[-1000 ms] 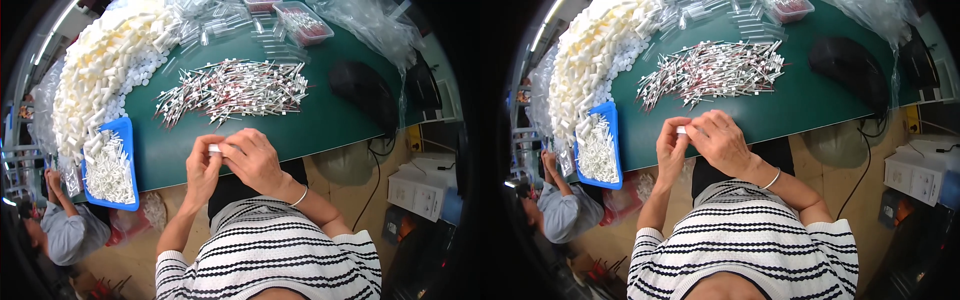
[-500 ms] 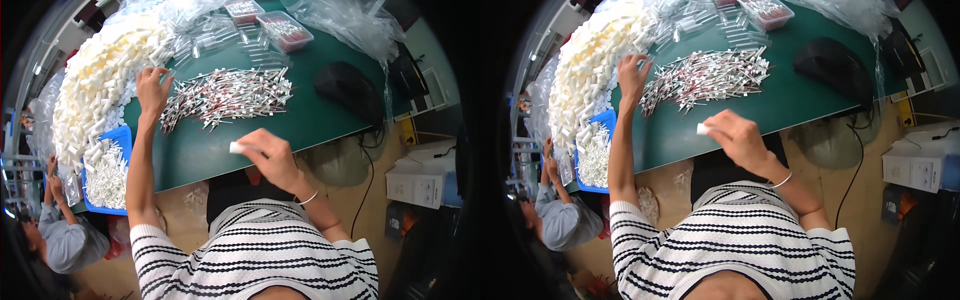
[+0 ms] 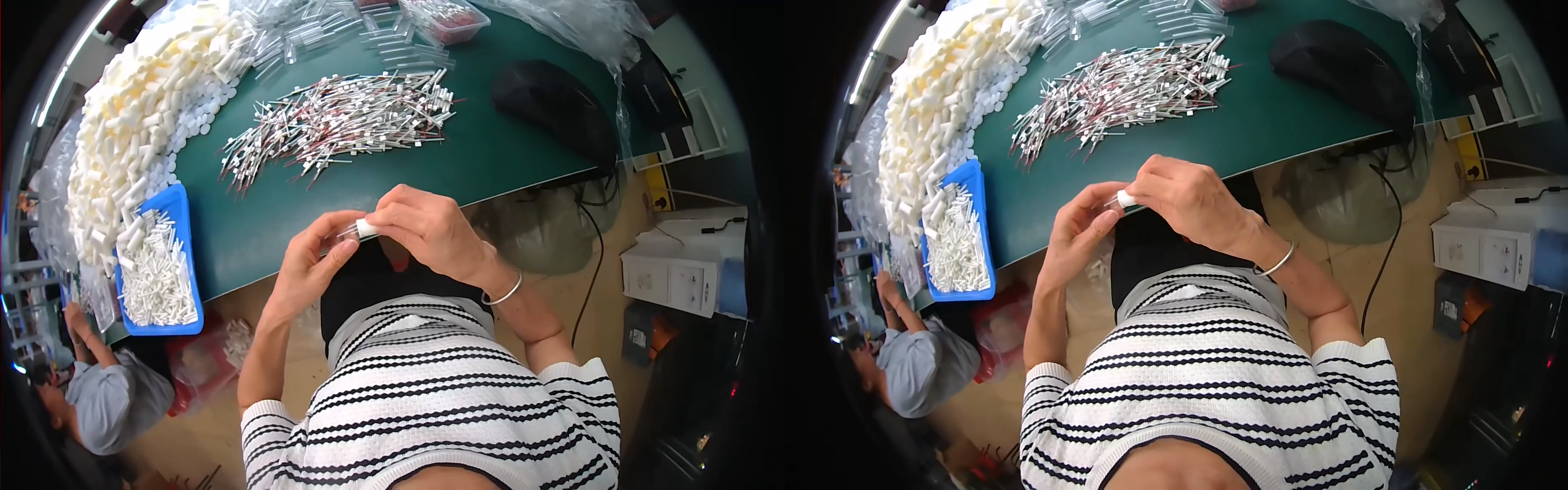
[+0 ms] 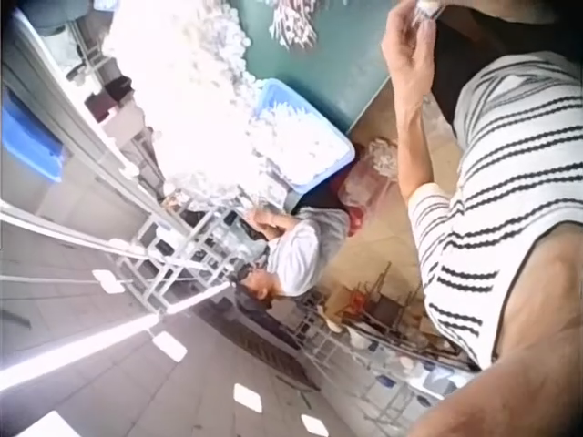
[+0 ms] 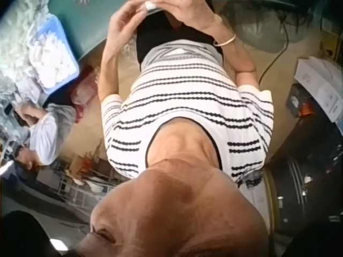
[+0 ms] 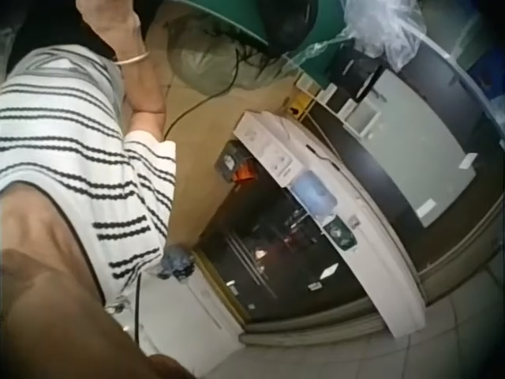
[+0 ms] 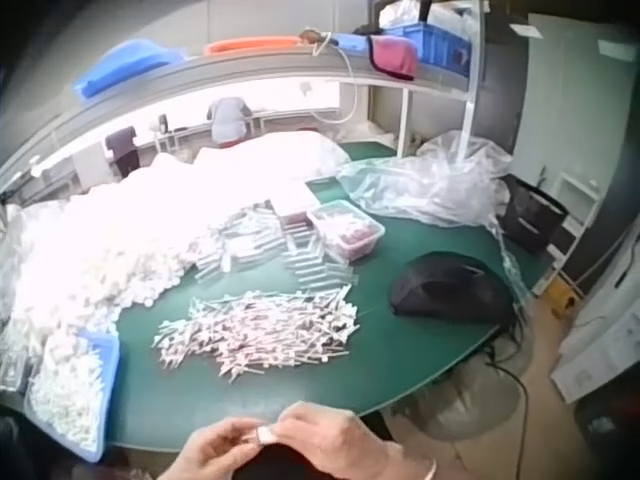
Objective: The person assembles small plastic caps onto wired electronic components by hand at a factory workbench.
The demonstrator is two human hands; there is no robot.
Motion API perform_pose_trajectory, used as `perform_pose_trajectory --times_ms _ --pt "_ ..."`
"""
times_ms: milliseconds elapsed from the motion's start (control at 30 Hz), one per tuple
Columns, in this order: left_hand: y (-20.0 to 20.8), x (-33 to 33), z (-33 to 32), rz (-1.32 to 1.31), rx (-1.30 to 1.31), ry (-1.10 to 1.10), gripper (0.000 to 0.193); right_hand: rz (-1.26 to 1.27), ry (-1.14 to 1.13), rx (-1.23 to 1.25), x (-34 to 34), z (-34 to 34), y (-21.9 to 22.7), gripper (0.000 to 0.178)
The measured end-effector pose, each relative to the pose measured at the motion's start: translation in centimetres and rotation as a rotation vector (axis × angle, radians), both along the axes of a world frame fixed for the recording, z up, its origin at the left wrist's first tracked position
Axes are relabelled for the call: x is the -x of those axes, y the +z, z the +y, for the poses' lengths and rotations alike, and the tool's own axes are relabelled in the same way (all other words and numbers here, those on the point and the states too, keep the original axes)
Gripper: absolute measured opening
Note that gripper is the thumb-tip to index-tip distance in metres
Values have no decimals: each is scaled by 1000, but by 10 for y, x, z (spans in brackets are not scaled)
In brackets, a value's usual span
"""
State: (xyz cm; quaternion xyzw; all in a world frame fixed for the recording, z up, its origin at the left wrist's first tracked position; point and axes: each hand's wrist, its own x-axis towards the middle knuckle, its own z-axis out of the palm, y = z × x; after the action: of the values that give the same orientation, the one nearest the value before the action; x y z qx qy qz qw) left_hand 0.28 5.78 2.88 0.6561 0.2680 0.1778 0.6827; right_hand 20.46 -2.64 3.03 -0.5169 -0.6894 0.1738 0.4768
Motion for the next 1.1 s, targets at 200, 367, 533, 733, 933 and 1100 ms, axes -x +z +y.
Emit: perform_pose_trajectory --times_ms 200,367,533,733,933,1100 --pt "10 6 -12 203 -431 -15 23 31 99 125 5 -6 4 17" --pt "12 11 -20 149 -245 -84 21 317 249 352 -1 -24 -1 12" --pt "9 5 -23 197 -221 -114 24 502 219 499 -4 -29 2 17" --pt "-3 9 -32 179 -317 -156 22 619 267 599 0 -33 -4 13" --pt "-7 3 -49 274 -762 -137 16 242 259 534 4 -40 -21 8" --pt "-17 -1 -58 297 -560 -187 19 418 257 665 -6 -59 -30 9"
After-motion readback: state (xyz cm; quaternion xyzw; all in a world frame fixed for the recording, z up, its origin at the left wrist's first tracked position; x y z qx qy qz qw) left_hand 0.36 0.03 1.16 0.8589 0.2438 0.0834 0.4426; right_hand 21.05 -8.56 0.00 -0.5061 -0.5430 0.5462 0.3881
